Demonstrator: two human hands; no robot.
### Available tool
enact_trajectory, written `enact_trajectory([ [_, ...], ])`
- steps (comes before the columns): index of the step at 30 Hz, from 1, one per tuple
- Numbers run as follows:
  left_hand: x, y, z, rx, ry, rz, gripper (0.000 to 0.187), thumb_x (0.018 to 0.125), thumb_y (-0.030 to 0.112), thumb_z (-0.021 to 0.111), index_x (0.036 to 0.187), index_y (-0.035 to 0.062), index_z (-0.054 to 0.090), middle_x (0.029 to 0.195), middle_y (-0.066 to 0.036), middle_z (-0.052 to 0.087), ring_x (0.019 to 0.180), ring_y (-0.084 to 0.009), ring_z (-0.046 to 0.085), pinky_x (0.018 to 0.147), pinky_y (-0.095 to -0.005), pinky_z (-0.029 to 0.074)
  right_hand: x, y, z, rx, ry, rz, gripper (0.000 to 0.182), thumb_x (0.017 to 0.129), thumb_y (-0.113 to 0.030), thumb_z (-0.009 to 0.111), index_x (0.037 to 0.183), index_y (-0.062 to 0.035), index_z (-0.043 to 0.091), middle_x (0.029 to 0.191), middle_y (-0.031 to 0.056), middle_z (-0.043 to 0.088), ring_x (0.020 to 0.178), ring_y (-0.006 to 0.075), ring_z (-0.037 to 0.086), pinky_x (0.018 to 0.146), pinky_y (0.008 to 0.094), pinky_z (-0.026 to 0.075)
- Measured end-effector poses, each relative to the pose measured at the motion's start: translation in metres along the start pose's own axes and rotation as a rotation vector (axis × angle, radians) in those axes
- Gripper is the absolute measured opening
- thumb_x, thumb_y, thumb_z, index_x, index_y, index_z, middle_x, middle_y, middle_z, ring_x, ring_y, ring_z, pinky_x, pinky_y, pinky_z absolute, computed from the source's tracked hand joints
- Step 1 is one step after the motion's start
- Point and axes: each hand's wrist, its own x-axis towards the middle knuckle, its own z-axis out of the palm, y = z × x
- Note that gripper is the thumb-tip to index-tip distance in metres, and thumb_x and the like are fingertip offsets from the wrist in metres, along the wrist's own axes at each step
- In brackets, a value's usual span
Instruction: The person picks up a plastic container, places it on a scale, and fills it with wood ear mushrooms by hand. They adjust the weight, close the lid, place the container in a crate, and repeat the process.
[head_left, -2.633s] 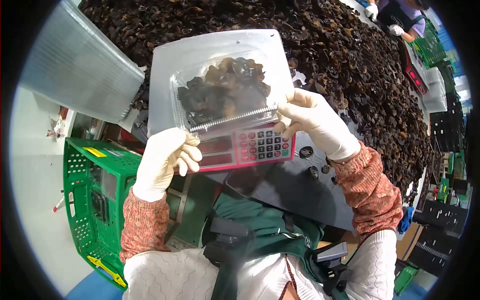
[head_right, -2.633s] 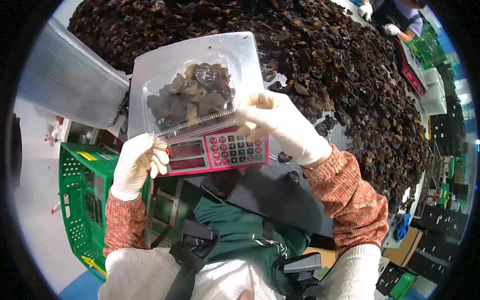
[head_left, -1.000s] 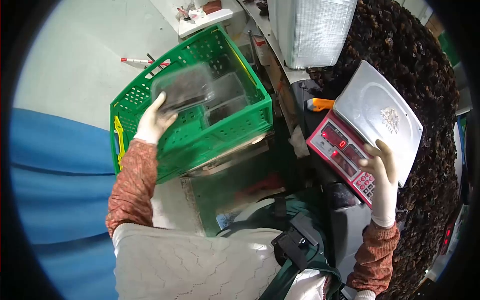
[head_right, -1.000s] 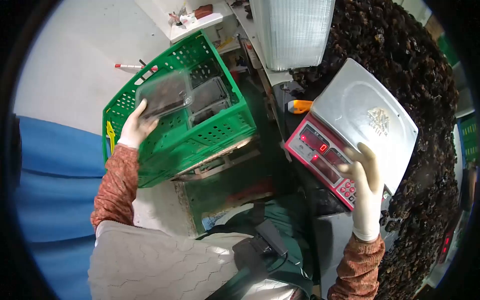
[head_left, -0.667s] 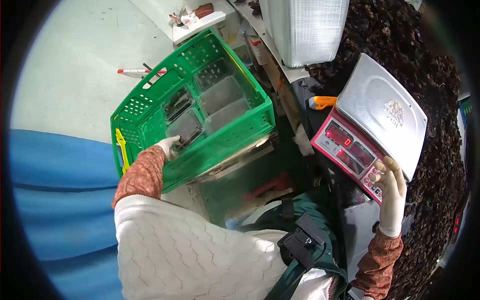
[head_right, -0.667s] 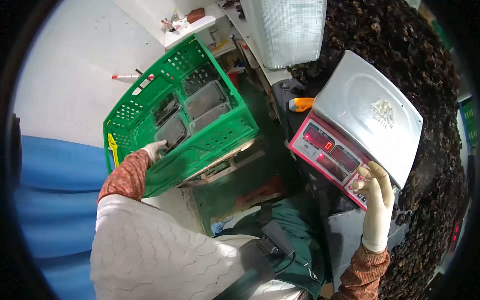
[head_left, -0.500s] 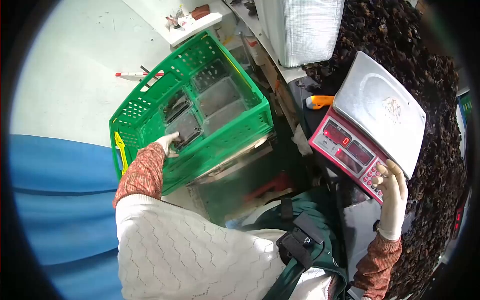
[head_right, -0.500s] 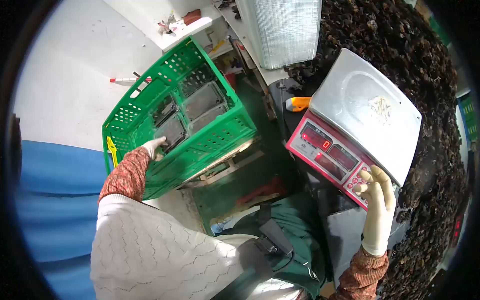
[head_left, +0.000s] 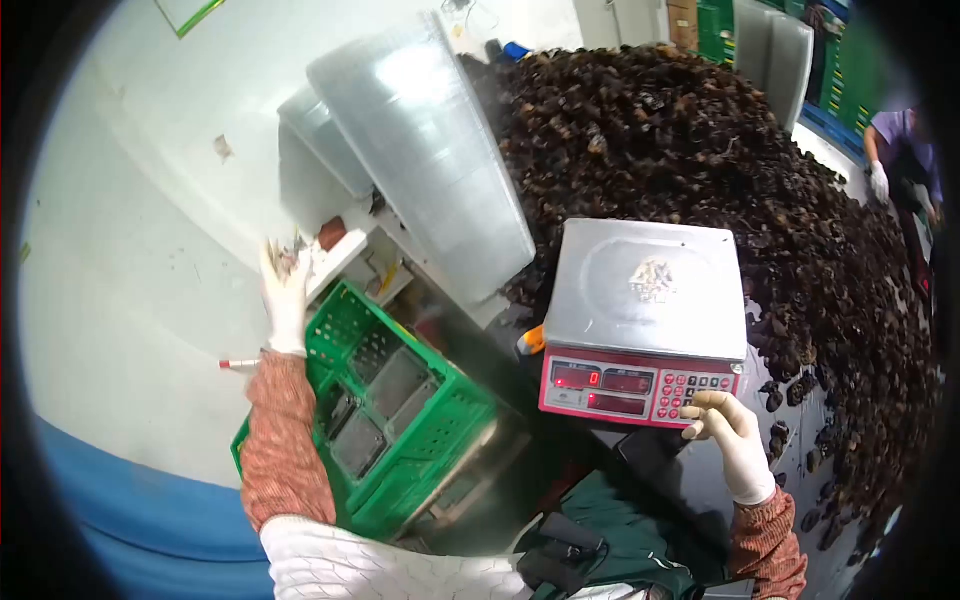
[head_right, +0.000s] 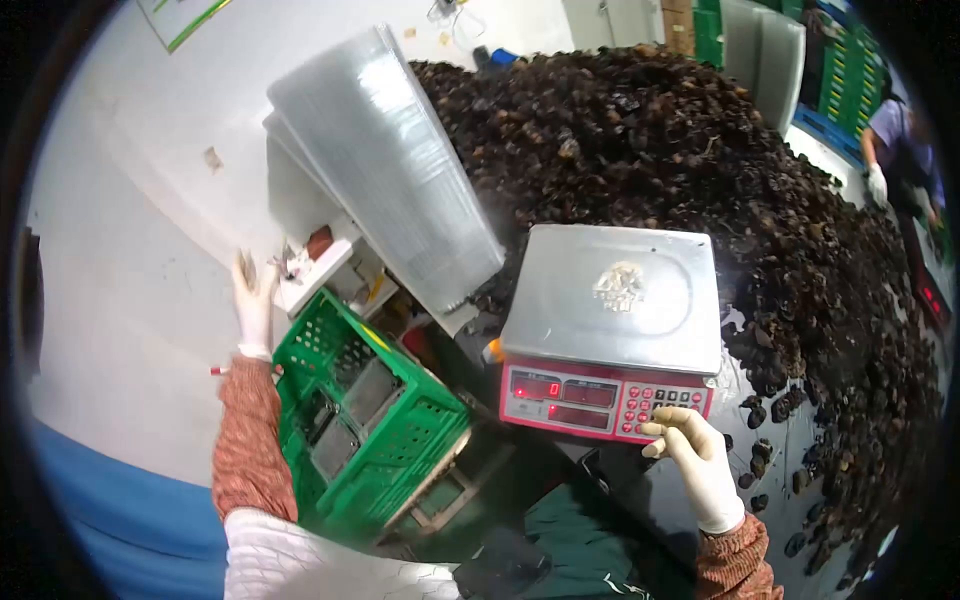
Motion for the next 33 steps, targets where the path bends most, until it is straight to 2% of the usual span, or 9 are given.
enact_trajectory([
  [3, 0.079, 0.148, 0.073, 0.429, 0.133, 0.616, 0.076, 0.093, 0.024, 0.077, 0.152, -0.0060, 0.039, 0.157, -0.025, 0.043, 0.148, -0.0356, 0.039, 0.122, -0.0424, 0.032, -0.010, -0.001, -0.002, 0.019, 0.001, -0.052, 0.029, 0.106, -0.009, 0.052, 0.129, 0.0070, 0.058, 0.114, 0.0149, 0.072, 0.088, 0.0136, 0.068, 0.084, 0.0289, 0.054],
  [5, 0.138, 0.205, 0.095, 0.701, 0.132, 1.017, 0.073, 0.096, 0.022, 0.074, 0.155, -0.0024, 0.039, 0.156, -0.024, 0.047, 0.146, -0.0335, 0.043, 0.119, -0.0410, 0.034, -0.020, 0.000, -0.008, 0.034, 0.002, -0.086, 0.029, 0.106, -0.009, 0.052, 0.129, 0.0074, 0.058, 0.114, 0.0149, 0.072, 0.088, 0.0136, 0.068, 0.085, 0.0291, 0.054],
  [7, 0.175, 0.243, 0.119, 0.858, -0.186, 0.700, 0.069, 0.096, 0.020, 0.072, 0.153, -0.0033, 0.042, 0.148, -0.024, 0.055, 0.140, -0.0334, 0.050, 0.116, -0.0393, 0.039, -0.030, 0.001, -0.015, 0.056, 0.010, -0.100, 0.030, 0.106, -0.010, 0.052, 0.129, 0.0077, 0.058, 0.113, 0.0148, 0.072, 0.088, 0.0137, 0.068, 0.086, 0.0295, 0.054],
  [9, 0.220, 0.226, 0.148, 0.730, -0.510, 0.260, 0.071, 0.093, 0.016, 0.072, 0.153, -0.0053, 0.041, 0.137, -0.024, 0.062, 0.128, -0.0301, 0.060, 0.110, -0.0365, 0.046, -0.033, 0.005, -0.023, 0.053, 0.058, -0.095, 0.030, 0.106, -0.011, 0.052, 0.129, 0.0076, 0.058, 0.112, 0.0147, 0.072, 0.088, 0.0139, 0.068, 0.086, 0.0297, 0.054],
  [12, 0.224, 0.239, 0.160, 0.921, -0.558, 0.177, 0.072, 0.090, 0.013, 0.071, 0.152, -0.0072, 0.041, 0.137, -0.024, 0.063, 0.120, -0.0324, 0.065, 0.105, -0.0385, 0.050, -0.043, 0.007, -0.037, 0.074, 0.093, -0.095, 0.031, 0.106, -0.012, 0.051, 0.129, 0.0080, 0.059, 0.111, 0.0150, 0.072, 0.088, 0.0142, 0.068, 0.086, 0.0293, 0.055],
  [15, 0.245, 0.211, 0.169, 0.817, -0.542, 0.101, 0.070, 0.088, 0.009, 0.071, 0.150, -0.0089, 0.043, 0.126, -0.023, 0.068, 0.108, -0.0286, 0.069, 0.097, -0.0362, 0.055, -0.043, 0.004, -0.051, 0.071, 0.152, -0.056, 0.031, 0.105, -0.011, 0.052, 0.128, 0.0086, 0.059, 0.111, 0.0156, 0.072, 0.087, 0.0139, 0.068, 0.086, 0.0290, 0.055],
  [19, 0.236, 0.226, 0.163, 0.674, -0.476, -0.083, 0.067, 0.082, -0.001, 0.074, 0.144, -0.0072, 0.049, 0.109, -0.017, 0.070, 0.094, -0.0206, 0.069, 0.084, -0.0324, 0.057, -0.041, 0.005, -0.059, 0.088, 0.173, -0.030, 0.031, 0.105, -0.011, 0.052, 0.127, 0.0084, 0.059, 0.111, 0.0154, 0.072, 0.086, 0.0136, 0.068, 0.086, 0.0291, 0.055],
  [23, 0.236, 0.226, 0.171, 0.647, -0.454, -0.132, 0.067, 0.081, 0.002, 0.073, 0.143, -0.0062, 0.051, 0.125, -0.020, 0.062, 0.105, -0.0268, 0.065, 0.096, -0.0370, 0.054, -0.028, 0.003, -0.056, 0.082, 0.159, -0.024, 0.031, 0.104, -0.011, 0.052, 0.127, 0.0083, 0.059, 0.111, 0.0149, 0.072, 0.086, 0.0134, 0.067, 0.085, 0.0291, 0.054],
  [33, 0.261, 0.213, 0.141, 0.343, -0.621, -0.207, 0.040, 0.089, 0.011, 0.077, 0.125, -0.0018, 0.070, 0.108, -0.007, 0.073, 0.094, -0.0145, 0.065, 0.089, -0.0298, 0.052, -0.012, 0.007, -0.050, 0.105, 0.112, -0.011, 0.033, 0.104, -0.014, 0.052, 0.127, 0.0078, 0.059, 0.110, 0.0140, 0.073, 0.087, 0.0150, 0.069, 0.085, 0.0295, 0.053],
])
